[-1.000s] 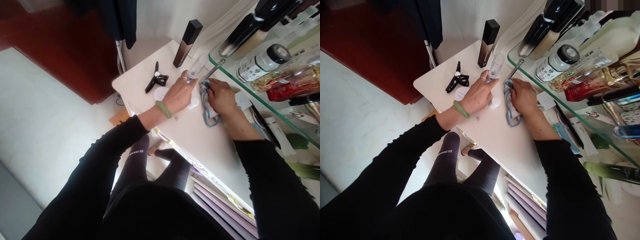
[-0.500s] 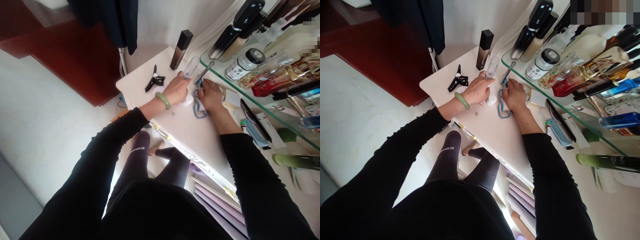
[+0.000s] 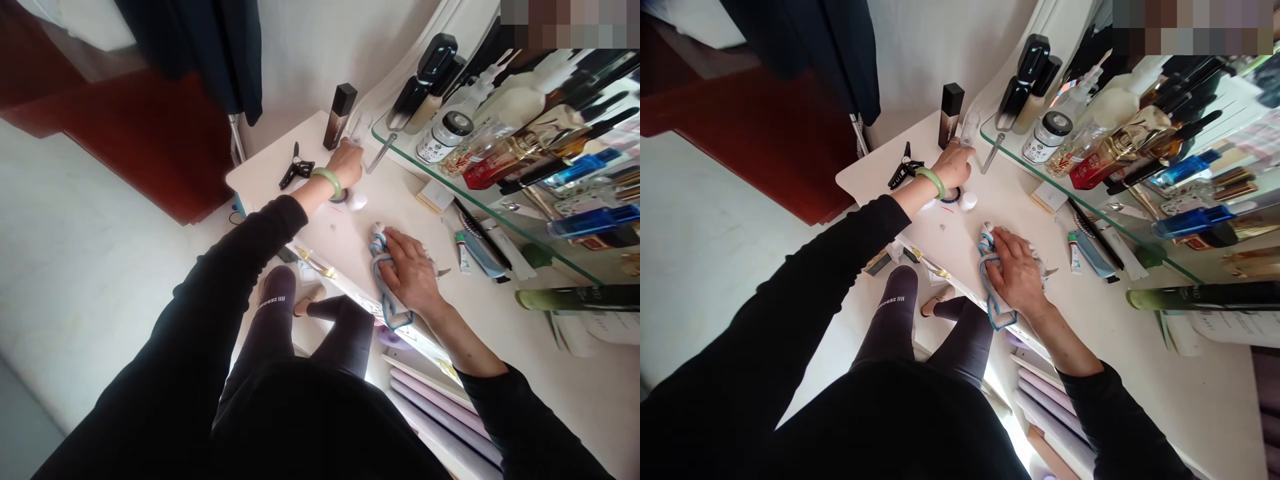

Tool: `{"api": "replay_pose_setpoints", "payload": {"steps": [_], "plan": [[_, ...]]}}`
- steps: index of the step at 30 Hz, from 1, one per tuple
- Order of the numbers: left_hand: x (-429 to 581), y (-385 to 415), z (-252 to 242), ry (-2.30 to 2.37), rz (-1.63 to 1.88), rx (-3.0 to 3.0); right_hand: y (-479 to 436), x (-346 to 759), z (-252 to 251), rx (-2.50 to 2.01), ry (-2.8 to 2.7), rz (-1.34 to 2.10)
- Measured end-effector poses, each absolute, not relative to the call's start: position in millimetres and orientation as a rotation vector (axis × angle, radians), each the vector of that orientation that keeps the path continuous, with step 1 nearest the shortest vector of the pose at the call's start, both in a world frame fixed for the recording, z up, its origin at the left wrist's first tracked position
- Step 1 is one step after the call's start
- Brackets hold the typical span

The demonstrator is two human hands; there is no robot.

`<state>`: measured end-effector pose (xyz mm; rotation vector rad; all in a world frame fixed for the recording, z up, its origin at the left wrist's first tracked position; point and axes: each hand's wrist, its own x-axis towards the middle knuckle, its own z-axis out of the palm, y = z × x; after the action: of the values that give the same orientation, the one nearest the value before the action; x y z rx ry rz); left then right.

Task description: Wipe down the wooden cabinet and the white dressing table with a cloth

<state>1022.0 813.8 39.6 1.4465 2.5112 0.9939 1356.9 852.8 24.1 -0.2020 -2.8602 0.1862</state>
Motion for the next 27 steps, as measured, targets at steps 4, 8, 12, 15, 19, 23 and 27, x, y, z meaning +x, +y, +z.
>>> {"api": "replay_pose_setpoints", "payload": {"steps": [4, 8, 12, 15, 19, 23, 27], "plan": [[1017.6, 823.6, 44.1, 2.527, 1.017, 1.355, 853.7, 1354.8, 22.2, -0.189, -2.864, 0.19], [1013.8, 830.5, 42.2, 2.509, 1.088, 1.284, 853.0, 1351.7, 22.7, -0.208, -2.872, 0.193], [1015.0, 823.6, 44.0, 2.518, 1.101, 1.19, 851.4, 1351.4, 23.9, -0.224, -2.88, 0.2], [1031.0, 804.1, 48.6, 2.641, 1.076, 1.191, 850.8, 1351.1, 24.3, -0.218, -2.877, 0.221], [1082.1, 790.3, 55.7, 2.658, 1.159, 1.537, 849.3, 1348.8, 25.7, -0.209, -2.883, 0.22], [1143.9, 830.3, 62.1, 2.376, 0.946, 1.684, 847.0, 1348.6, 29.0, -0.217, -2.905, 0.221], [1180.7, 895.4, 61.6, 2.347, 0.725, 1.68, 846.1, 1368.4, 31.4, -0.206, -2.907, 0.25]]}}
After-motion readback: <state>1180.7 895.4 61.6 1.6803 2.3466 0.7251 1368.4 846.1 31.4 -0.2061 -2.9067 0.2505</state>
